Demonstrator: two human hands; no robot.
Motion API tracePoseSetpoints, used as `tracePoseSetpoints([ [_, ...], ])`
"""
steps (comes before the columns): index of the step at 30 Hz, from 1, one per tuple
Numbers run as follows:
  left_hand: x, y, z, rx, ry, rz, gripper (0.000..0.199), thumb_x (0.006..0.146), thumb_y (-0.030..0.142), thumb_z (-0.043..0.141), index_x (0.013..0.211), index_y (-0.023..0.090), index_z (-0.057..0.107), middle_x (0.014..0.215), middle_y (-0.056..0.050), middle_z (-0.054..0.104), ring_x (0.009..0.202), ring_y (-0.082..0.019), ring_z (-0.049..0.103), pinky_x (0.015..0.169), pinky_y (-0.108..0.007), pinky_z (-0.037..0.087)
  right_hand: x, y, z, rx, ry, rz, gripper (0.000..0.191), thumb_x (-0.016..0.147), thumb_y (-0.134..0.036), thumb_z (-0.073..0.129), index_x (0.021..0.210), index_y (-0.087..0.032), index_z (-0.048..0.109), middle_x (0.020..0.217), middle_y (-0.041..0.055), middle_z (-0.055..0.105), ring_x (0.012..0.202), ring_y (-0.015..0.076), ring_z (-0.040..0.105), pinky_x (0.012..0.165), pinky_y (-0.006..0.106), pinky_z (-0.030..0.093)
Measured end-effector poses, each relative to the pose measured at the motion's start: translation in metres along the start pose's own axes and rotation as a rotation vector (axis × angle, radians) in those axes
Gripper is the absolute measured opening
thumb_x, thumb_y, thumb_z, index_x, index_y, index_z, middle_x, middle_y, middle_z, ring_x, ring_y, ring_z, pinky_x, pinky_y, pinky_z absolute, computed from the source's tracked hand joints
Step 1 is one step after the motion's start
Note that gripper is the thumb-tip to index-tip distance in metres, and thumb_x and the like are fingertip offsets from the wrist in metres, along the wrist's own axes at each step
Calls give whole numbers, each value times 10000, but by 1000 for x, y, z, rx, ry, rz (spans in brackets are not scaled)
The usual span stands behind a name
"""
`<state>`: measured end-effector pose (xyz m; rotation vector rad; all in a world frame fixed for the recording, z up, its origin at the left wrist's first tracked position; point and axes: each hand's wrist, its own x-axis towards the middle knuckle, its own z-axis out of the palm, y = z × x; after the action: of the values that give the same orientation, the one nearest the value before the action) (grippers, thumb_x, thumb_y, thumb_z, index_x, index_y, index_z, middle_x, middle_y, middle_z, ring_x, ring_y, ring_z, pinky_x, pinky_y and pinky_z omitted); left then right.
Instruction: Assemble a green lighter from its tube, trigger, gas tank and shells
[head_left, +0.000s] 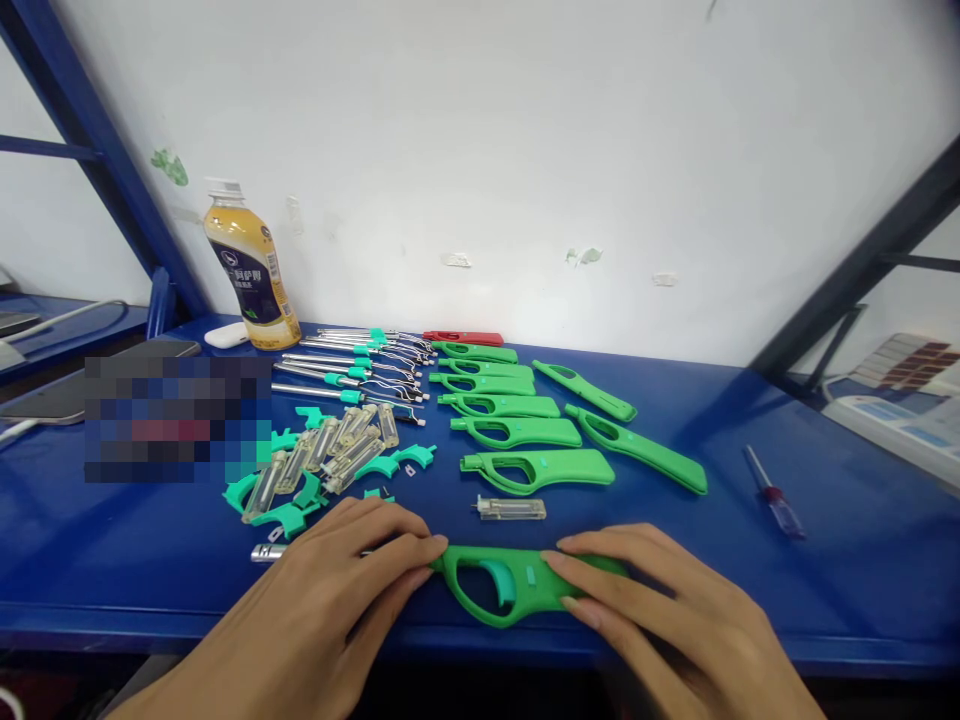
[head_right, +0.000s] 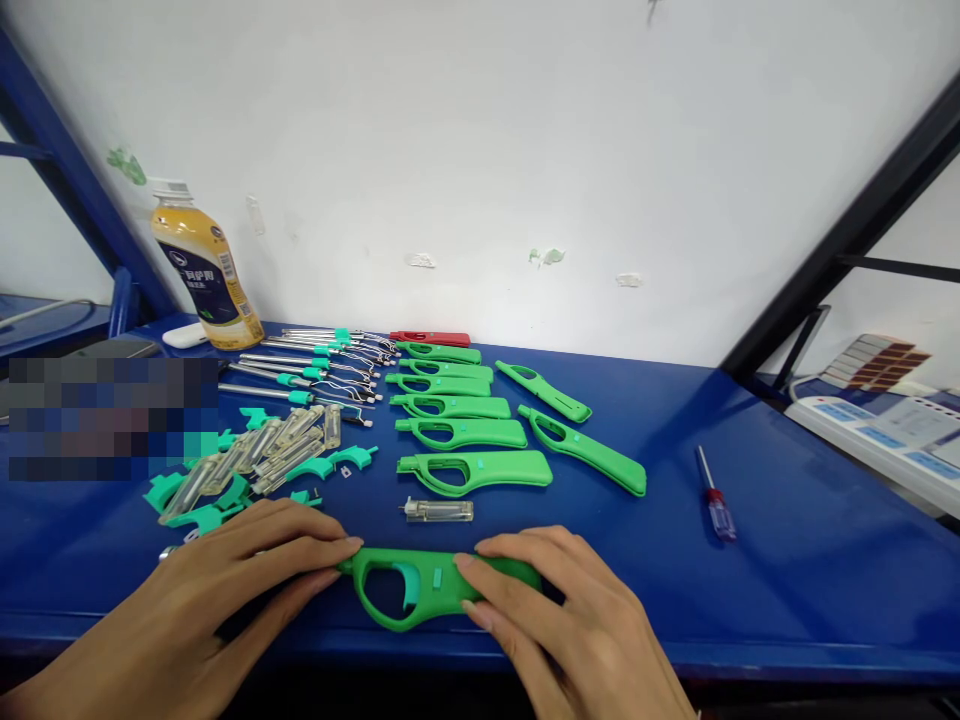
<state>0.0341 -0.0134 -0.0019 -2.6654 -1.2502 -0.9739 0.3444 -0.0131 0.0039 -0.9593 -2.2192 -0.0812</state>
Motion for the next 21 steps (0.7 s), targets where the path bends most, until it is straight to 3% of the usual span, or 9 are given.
tracePoseSetpoints([
  [10,-3,-2,1,-70,-128,-8,322,1137,107,470,1305,323,639,1280,20,718,1159,-126,718,993,-224,576,-6,3,2,56,-98,39,274,1134,-363,602,1269,-317,835,1127,34,819,951,150,811,802,212,679],
  [14,0,1,2,-56,-103,39,410,1055,-3,442,1261,294,636,1243,-1,729,1111,-162,714,982,-297,575,-5,1,2,71,-141,82,286,1136,-379,591,1288,-332,829,1109,30,818,920,165,807,773,249,690],
  [18,-4,1,0,20,-127,48,388,1090,51,456,1333,306,620,1273,6,728,1174,-166,689,1041,-314,522,-5,-1,0,69,-149,105,289,1133,-409,593,1291,-353,829,1112,26,822,909,171,809,758,258,693],
  [21,-11,-2,-3,192,-104,54,350,1108,160,526,1404,318,626,1327,25,731,1267,-193,653,1173,-357,408,-5,0,1,58,-127,99,292,1132,-431,593,1274,-360,837,1112,25,826,911,169,815,755,248,692],
])
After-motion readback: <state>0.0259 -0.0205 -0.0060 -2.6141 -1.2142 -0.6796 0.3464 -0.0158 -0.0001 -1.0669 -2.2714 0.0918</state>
